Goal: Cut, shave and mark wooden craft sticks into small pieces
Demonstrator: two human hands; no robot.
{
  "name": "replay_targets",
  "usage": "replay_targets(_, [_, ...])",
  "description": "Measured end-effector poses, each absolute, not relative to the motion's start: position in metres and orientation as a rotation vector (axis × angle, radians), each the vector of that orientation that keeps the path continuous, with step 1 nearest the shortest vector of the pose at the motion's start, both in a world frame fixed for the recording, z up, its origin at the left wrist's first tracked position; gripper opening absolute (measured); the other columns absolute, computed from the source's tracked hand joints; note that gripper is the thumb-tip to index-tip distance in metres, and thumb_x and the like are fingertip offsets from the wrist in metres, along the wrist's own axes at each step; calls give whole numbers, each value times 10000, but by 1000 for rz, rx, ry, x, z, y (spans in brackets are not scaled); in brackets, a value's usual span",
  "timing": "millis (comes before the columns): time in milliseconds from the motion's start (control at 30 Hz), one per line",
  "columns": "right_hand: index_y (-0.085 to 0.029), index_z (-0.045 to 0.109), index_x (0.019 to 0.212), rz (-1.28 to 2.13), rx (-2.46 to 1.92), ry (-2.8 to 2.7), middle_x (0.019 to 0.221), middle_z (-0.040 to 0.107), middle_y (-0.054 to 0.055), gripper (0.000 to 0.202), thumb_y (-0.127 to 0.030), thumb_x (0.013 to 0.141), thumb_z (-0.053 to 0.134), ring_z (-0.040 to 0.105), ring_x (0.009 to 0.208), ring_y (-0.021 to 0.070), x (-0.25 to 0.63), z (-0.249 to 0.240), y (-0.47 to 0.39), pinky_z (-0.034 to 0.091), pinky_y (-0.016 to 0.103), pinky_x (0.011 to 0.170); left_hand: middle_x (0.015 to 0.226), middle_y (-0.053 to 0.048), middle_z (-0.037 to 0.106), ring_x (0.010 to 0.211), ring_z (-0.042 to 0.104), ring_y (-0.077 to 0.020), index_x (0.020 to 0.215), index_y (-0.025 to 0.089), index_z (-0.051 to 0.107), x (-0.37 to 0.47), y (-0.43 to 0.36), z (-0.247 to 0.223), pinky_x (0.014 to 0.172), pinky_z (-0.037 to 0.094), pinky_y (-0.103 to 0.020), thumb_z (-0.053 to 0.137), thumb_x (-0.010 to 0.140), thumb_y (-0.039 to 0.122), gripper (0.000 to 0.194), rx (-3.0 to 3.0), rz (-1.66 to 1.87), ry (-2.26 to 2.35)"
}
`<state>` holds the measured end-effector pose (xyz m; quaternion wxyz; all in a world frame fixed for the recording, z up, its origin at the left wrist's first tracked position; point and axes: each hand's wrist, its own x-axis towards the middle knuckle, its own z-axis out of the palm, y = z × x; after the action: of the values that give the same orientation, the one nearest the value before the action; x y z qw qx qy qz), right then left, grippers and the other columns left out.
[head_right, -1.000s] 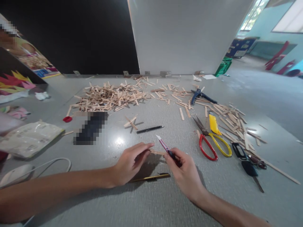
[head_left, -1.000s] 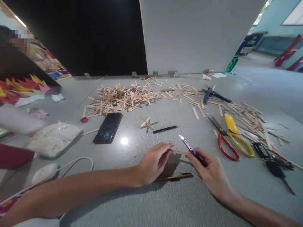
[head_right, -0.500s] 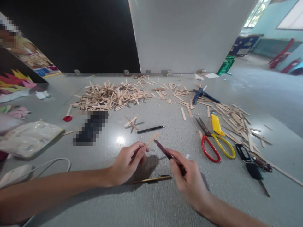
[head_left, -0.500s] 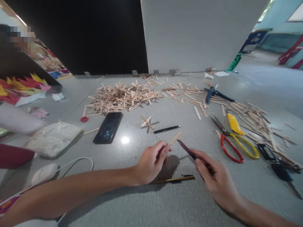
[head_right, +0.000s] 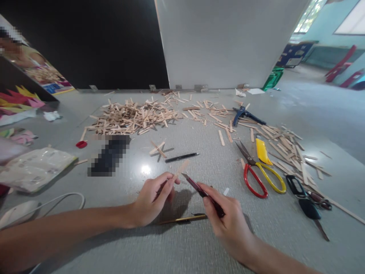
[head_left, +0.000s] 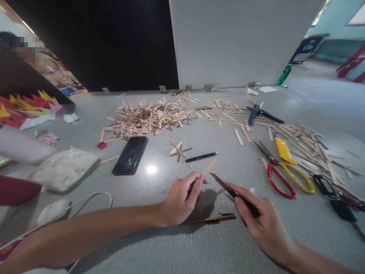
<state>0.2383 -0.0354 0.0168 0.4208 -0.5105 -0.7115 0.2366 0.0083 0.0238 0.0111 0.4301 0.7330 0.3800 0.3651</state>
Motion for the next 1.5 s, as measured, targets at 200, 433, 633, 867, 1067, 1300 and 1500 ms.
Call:
replay_targets(200, [-86, 802, 1188, 541, -1281, -1805, 633, 725, -2, 334, -221, 1036, 536, 527, 406, 100, 237, 16, -35, 422, 189, 382, 576, 61, 556, 456, 497, -103, 973, 182, 624, 9, 25, 11, 478, 371, -189, 414, 1110, 345, 299, 1823, 913, 920])
replay_targets(433, [-104, 804, 1195, 534, -1274, -1822, 733, 807, 33, 334, -213, 1029, 535, 629, 462, 112, 237, 16, -35, 502, 178, 438, 561, 69, 537, 447, 465, -93, 950, 178, 633, 9, 25, 12, 472, 352, -186, 421, 1102, 355, 315, 1844, 906, 928])
replay_targets(633, [-115, 805, 1202, 562, -1261, -1830, 825, 850, 54, 329, -204, 1026, 541, 674, 497, 115, 237, 18, -35, 541, 175, 474, 551, 67, 528, 450, 451, -94, 903, 187, 623, 9, 25, 13, 474, 334, -196, 418, 1086, 358, 324, 1866, 883, 963])
replay_targets(867, [-126, 812, 1193, 608, -1275, -1822, 761, 822, 37, 329, -219, 1031, 542, 629, 456, 116, 238, 20, -36, 517, 193, 446, 572, 71, 513, 456, 446, -103, 954, 187, 616, 9, 24, 13, 466, 337, -204, 416, 1087, 381, 309, 1823, 877, 955])
replay_targets(1067, [-99, 803, 1192, 629, -1261, -1828, 822, 839, 65, 334, -216, 1041, 529, 695, 537, 125, 237, 19, -34, 549, 197, 511, 587, 59, 564, 464, 494, -119, 1048, 183, 594, 9, 25, 13, 475, 369, -208, 426, 1090, 431, 303, 1795, 859, 984])
replay_targets(1300, [-73, 795, 1228, 662, -1291, -1823, 540, 600, -44, 383, -237, 1065, 490, 475, 405, 102, 237, 19, -35, 352, 220, 388, 564, 64, 594, 474, 554, -132, 1278, 122, 621, 7, 25, 10, 511, 414, -224, 402, 1094, 388, 390, 1849, 895, 1025])
replay_targets(1500, [-94, 797, 1247, 681, -1310, -1823, 535, 585, -46, 394, -256, 1069, 485, 475, 414, 110, 238, 18, -35, 352, 231, 401, 574, 54, 626, 481, 582, -135, 1364, 108, 615, 9, 25, 9, 522, 440, -226, 394, 1106, 402, 449, 1840, 892, 1019])
